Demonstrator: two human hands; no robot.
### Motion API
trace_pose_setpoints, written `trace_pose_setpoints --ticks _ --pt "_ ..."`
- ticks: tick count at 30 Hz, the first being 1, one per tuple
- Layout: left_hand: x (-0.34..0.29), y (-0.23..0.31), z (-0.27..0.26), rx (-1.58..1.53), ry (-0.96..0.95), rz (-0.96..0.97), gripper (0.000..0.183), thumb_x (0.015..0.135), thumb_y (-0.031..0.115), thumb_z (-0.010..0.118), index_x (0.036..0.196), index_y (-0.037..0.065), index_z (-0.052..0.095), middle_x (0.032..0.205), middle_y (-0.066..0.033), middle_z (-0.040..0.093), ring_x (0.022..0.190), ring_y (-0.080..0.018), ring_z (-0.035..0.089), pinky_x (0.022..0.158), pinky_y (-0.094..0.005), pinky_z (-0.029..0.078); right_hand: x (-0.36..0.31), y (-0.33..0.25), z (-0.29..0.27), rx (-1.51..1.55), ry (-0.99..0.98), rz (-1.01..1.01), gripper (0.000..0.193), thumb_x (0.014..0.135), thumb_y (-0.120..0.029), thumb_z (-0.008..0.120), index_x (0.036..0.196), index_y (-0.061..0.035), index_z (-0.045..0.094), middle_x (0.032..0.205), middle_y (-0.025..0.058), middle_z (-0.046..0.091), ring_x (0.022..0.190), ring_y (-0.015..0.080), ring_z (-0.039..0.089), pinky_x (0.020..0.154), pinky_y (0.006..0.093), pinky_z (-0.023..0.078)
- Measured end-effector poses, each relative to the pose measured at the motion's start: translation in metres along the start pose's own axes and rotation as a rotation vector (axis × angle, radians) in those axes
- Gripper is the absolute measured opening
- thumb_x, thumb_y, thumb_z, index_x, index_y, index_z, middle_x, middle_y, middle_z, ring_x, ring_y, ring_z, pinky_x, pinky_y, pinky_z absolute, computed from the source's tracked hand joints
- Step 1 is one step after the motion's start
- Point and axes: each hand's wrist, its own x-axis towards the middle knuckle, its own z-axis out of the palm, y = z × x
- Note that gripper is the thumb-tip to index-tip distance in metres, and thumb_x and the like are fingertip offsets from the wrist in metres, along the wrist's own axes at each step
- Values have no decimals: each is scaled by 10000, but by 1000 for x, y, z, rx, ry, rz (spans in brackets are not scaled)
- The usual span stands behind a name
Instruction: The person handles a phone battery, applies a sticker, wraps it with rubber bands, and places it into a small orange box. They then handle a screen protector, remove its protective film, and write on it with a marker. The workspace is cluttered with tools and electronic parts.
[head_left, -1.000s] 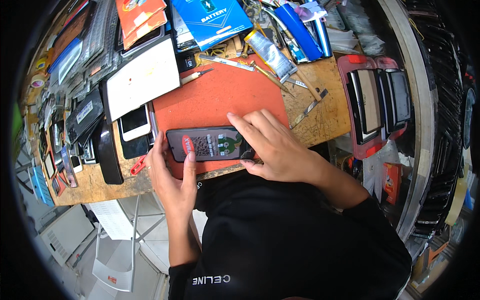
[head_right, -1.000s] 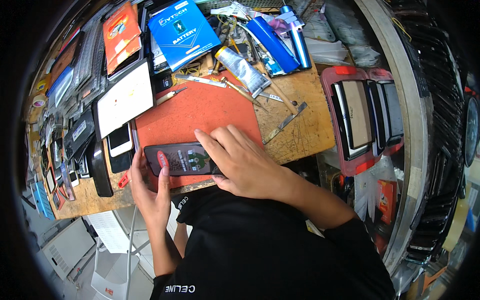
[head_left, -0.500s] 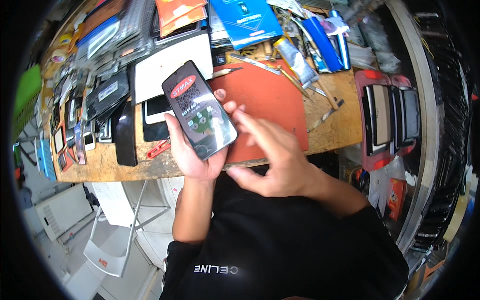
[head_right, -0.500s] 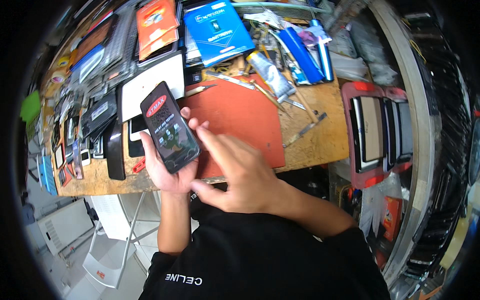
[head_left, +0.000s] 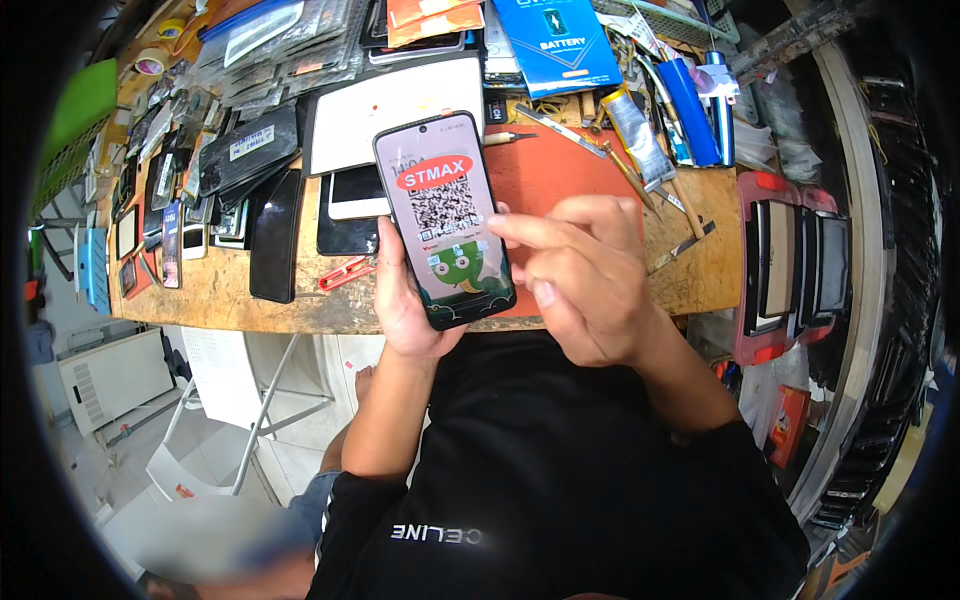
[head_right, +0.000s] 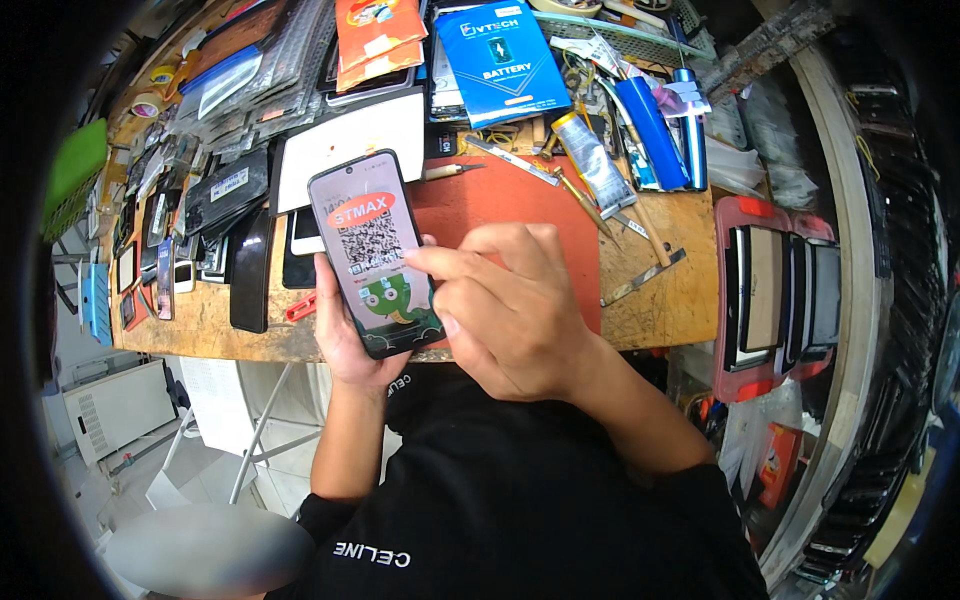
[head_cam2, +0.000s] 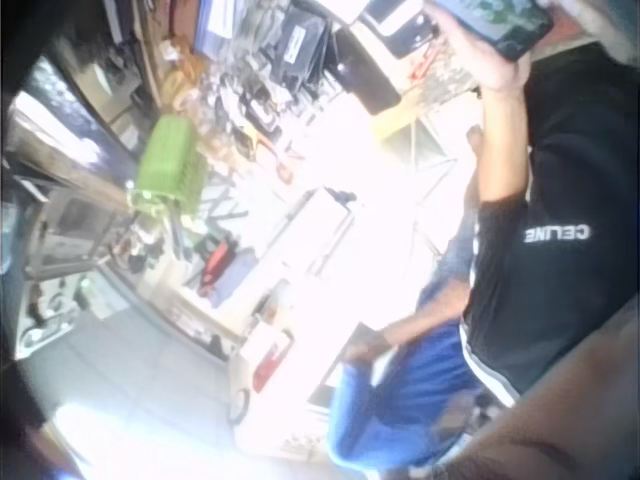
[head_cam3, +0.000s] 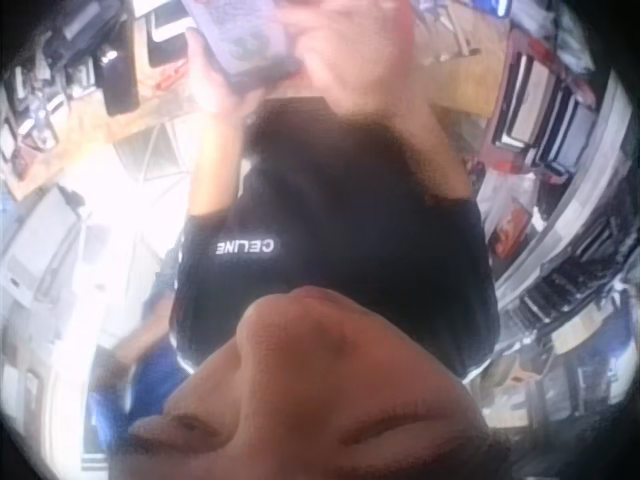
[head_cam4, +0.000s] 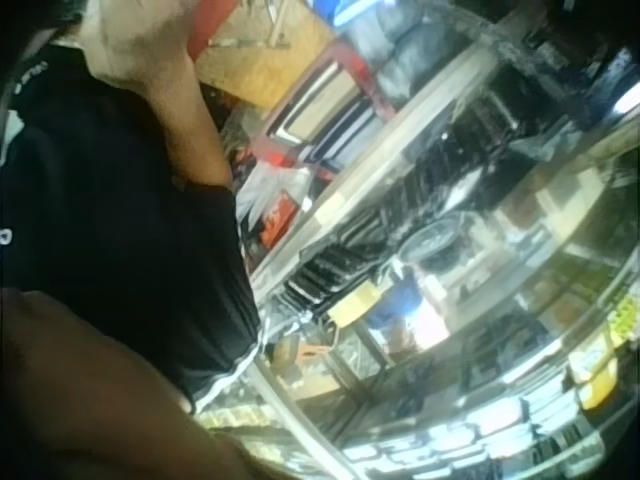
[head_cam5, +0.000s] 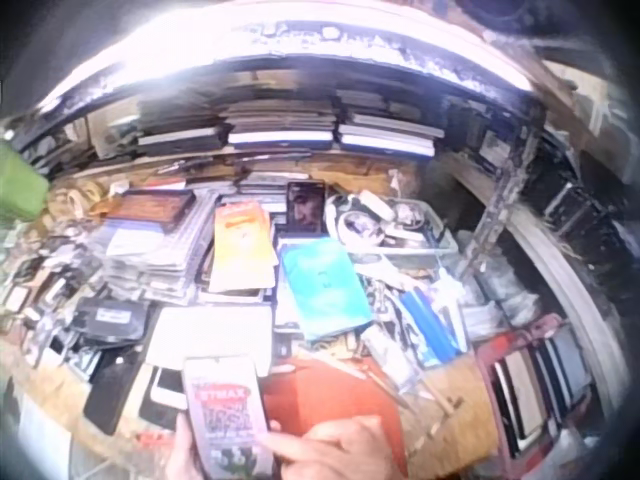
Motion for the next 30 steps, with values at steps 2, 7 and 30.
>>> trace_pose_setpoints --ticks 2,7,30 --pt "0 -1 -2 34 -45 -13 822 1126 679 249 1608 39 437 1450 -271 626 1211 -392 697 998 -513 605 -6 -3 -5 30 -66 -35 126 803 -151 711 896 -96 647 1248 88 755 983 273 643 838 440 402" --pt "3 -3 -7 63 -18 -42 878 1111 713 217 1589 5 421 1427 -249 613 1087 -375 732 868 -495 647 -30 -19 0 96 -118 8 115 788 -141 693 889 -99 656 1218 81 763 995 271 658 843 443 405" --pt "-2 -16 0 177 66 -10 839 1117 692 266 1545 -5 453 1389 -237 639 1127 -341 724 895 -480 646 -27 -28 16 19 53 -44 136 802 -144 750 898 -85 673 1226 75 752 941 243 651 798 420 430"
